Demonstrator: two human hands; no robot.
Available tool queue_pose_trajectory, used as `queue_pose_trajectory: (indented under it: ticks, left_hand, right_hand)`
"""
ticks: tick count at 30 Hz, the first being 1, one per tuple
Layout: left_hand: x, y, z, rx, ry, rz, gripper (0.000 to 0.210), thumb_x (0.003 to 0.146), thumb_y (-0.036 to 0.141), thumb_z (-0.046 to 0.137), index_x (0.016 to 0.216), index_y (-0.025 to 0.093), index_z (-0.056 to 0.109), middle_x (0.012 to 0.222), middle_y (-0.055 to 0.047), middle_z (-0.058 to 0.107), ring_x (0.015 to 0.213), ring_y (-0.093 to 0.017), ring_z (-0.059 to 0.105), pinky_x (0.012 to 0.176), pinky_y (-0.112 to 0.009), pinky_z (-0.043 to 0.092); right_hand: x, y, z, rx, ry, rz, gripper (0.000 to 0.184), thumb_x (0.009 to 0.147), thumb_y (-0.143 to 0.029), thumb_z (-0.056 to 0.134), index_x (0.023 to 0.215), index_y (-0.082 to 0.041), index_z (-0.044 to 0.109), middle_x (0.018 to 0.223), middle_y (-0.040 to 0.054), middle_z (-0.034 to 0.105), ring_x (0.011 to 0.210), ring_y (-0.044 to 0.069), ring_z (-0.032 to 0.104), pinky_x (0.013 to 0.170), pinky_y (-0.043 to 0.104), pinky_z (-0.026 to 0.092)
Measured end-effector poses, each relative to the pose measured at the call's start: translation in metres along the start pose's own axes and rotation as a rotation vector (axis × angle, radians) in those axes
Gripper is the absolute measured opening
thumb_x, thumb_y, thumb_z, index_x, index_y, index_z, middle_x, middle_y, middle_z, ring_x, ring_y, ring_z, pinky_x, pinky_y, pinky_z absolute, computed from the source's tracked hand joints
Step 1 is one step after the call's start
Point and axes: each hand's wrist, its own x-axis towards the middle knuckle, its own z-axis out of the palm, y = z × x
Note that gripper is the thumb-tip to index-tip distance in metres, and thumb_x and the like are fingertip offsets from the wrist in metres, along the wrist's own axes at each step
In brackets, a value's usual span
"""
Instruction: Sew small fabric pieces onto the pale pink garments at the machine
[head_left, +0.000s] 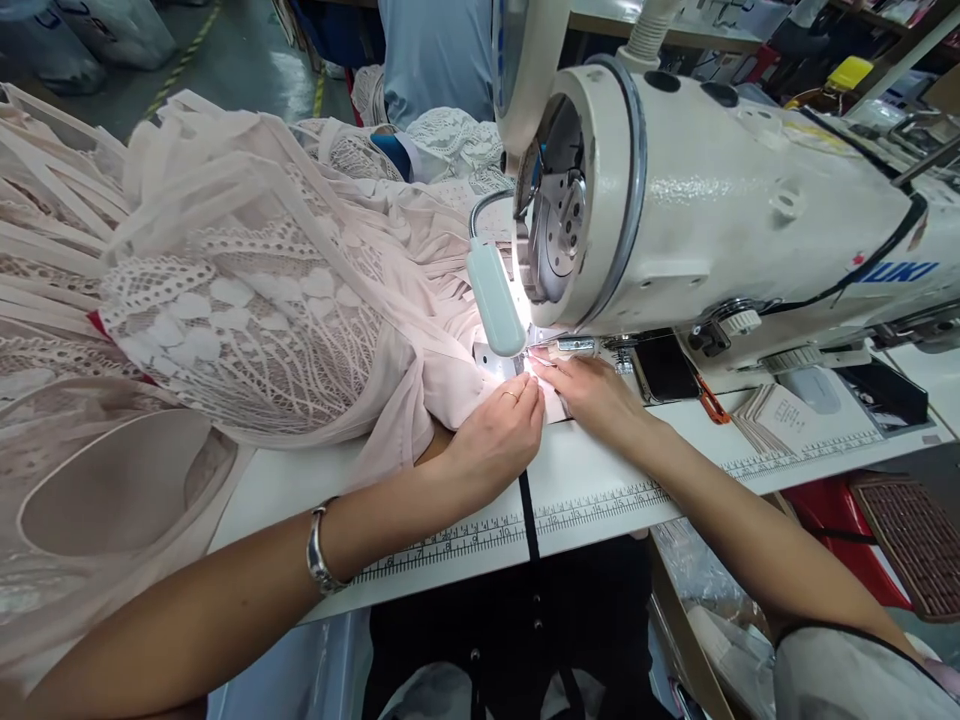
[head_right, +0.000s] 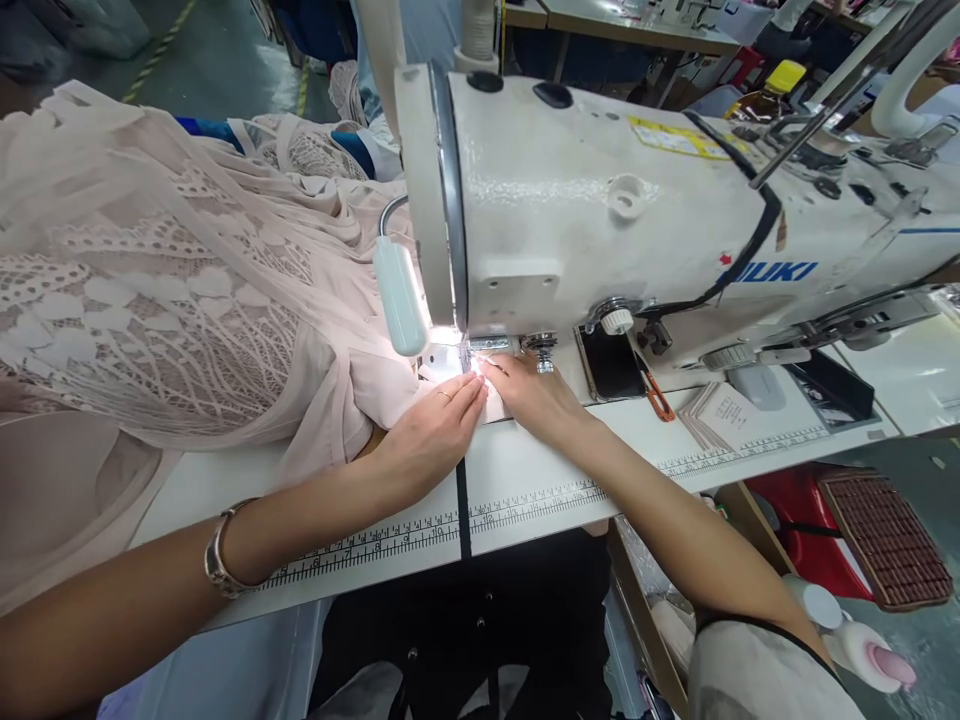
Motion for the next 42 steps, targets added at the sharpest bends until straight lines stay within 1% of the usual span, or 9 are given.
queue_pose_trajectory:
  ticks: [4,9,12,18,22,27,30,36,42]
  left_hand:
    - [-0.001,-0.002,-0.004,0.008,-0.035,0.023,0.040,0.096,-0.006,0.034,0.125,-0.007,0.061,0.124,-0.023,0.071,0.119,-0.024,0.069,0.111,-0.036,0.050]
    - [0.000,-0.004,-0.005,-0.019,-0.066,0.020,0.042,0.096,-0.005,0.032,0.128,-0.005,0.060,0.128,-0.023,0.070,0.123,-0.025,0.068,0.111,-0.039,0.053]
    - [0.000,-0.005,-0.004,-0.013,-0.048,0.030,0.042,0.095,-0.006,0.032,0.127,-0.006,0.060,0.128,-0.024,0.070,0.122,-0.026,0.068,0.110,-0.040,0.054]
    - [0.000,-0.007,-0.001,0.003,-0.015,0.029,0.041,0.095,-0.008,0.032,0.122,-0.006,0.062,0.121,-0.022,0.073,0.116,-0.024,0.071,0.108,-0.036,0.054]
    - [0.002,-0.007,0.000,-0.021,-0.055,-0.008,0.041,0.095,-0.008,0.031,0.119,-0.002,0.064,0.120,-0.021,0.073,0.116,-0.023,0.071,0.108,-0.037,0.054]
    - [0.002,-0.009,0.002,-0.086,-0.086,-0.017,0.044,0.094,-0.008,0.031,0.127,-0.003,0.059,0.124,-0.022,0.071,0.120,-0.023,0.069,0.109,-0.038,0.053]
    - [0.002,-0.011,0.005,-0.062,-0.062,-0.019,0.043,0.094,-0.008,0.030,0.125,-0.004,0.059,0.120,-0.022,0.072,0.116,-0.024,0.070,0.106,-0.037,0.055]
    - [0.002,-0.012,0.010,-0.070,-0.018,-0.040,0.040,0.096,-0.004,0.030,0.123,-0.003,0.060,0.115,-0.022,0.072,0.111,-0.026,0.070,0.098,-0.040,0.057]
    - [0.003,-0.014,0.010,-0.169,-0.029,-0.076,0.039,0.099,-0.002,0.030,0.125,-0.002,0.059,0.118,-0.023,0.071,0.112,-0.027,0.068,0.100,-0.044,0.056]
  right_hand:
    - [0.002,-0.004,0.001,0.072,-0.035,0.058,0.046,0.100,-0.019,0.040,0.143,-0.023,0.056,0.138,0.0105,0.065,0.120,0.031,0.061,0.091,0.045,0.055]
    - [0.004,-0.005,0.004,0.118,-0.060,0.069,0.042,0.101,-0.018,0.034,0.134,-0.023,0.060,0.140,0.0091,0.063,0.126,0.030,0.057,0.096,0.046,0.052]
    - [0.005,-0.006,0.001,0.110,-0.089,0.063,0.043,0.100,-0.016,0.032,0.131,-0.020,0.061,0.141,0.0111,0.062,0.123,0.030,0.058,0.094,0.047,0.051]
    - [0.005,-0.010,-0.006,0.082,-0.121,0.095,0.045,0.098,-0.016,0.030,0.130,-0.020,0.062,0.135,0.0120,0.065,0.104,0.029,0.061,0.087,0.046,0.049]
    - [0.006,-0.011,-0.008,0.114,-0.124,0.106,0.044,0.098,-0.017,0.031,0.129,-0.020,0.062,0.136,0.0115,0.065,0.108,0.029,0.061,0.088,0.045,0.049]
    - [0.006,-0.013,-0.015,0.179,-0.147,0.137,0.045,0.100,-0.020,0.031,0.134,-0.021,0.060,0.142,0.0113,0.061,0.111,0.029,0.062,0.093,0.046,0.048]
    - [0.007,-0.015,-0.017,0.178,-0.179,0.156,0.047,0.099,-0.018,0.029,0.136,-0.020,0.059,0.143,0.0119,0.061,0.111,0.030,0.062,0.095,0.048,0.047]
    - [0.008,-0.013,-0.014,0.156,-0.142,0.131,0.045,0.100,-0.019,0.029,0.131,-0.022,0.062,0.130,0.0106,0.068,0.103,0.028,0.064,0.093,0.046,0.048]
    - [0.008,-0.009,-0.009,0.115,-0.116,0.114,0.045,0.098,-0.016,0.032,0.131,-0.022,0.063,0.123,0.0113,0.070,0.099,0.029,0.065,0.088,0.045,0.049]
